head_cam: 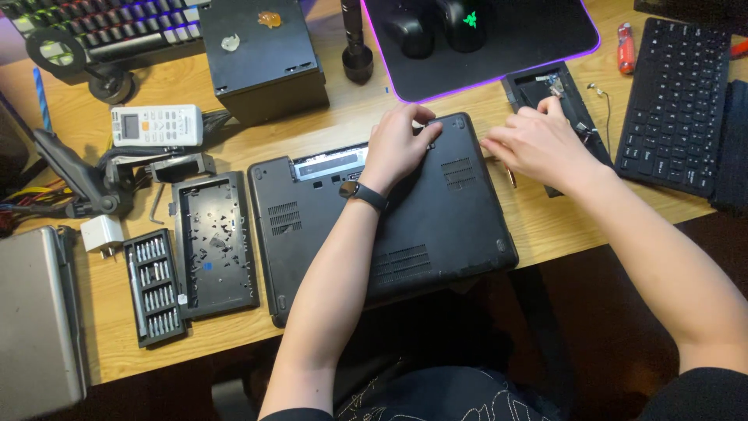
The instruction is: The recorder is seen unscrewing and removing parts from a laptop for repair.
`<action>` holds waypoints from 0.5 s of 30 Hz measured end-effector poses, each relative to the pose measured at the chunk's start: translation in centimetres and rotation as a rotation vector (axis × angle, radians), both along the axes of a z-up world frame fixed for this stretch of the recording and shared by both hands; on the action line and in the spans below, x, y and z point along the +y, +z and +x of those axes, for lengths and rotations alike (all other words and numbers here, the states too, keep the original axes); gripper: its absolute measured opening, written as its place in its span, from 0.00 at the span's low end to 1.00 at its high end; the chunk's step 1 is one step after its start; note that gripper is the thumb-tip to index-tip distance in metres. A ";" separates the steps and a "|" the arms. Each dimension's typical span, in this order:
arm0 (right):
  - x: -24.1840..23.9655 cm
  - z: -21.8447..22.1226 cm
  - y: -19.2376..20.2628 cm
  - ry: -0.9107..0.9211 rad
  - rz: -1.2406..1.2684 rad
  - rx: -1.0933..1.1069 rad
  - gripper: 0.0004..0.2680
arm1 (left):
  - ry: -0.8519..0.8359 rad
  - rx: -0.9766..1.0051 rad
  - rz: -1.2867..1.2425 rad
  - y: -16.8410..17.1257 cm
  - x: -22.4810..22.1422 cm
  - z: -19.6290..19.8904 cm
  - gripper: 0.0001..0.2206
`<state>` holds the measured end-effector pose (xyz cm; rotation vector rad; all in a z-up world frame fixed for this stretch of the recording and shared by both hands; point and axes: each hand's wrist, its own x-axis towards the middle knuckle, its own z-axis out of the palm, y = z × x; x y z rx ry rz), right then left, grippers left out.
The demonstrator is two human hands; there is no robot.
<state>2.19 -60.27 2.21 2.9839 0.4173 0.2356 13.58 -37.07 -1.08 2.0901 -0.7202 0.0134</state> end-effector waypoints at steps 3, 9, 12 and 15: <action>0.4 -0.2 0.0 -0.052 -0.015 0.060 0.10 | -0.021 0.054 0.001 0.2 0.1 0.0 0.11; 0.3 -0.9 -0.4 -0.031 0.140 0.020 0.08 | -0.021 0.051 0.009 0.2 0.0 0.0 0.12; 0.3 -1.1 0.5 0.019 0.132 -0.022 0.08 | -0.026 0.038 0.005 0.3 0.0 0.1 0.11; 0.6 -1.8 1.3 0.023 0.124 0.117 0.09 | -0.036 0.068 -0.017 -0.4 0.0 0.2 0.12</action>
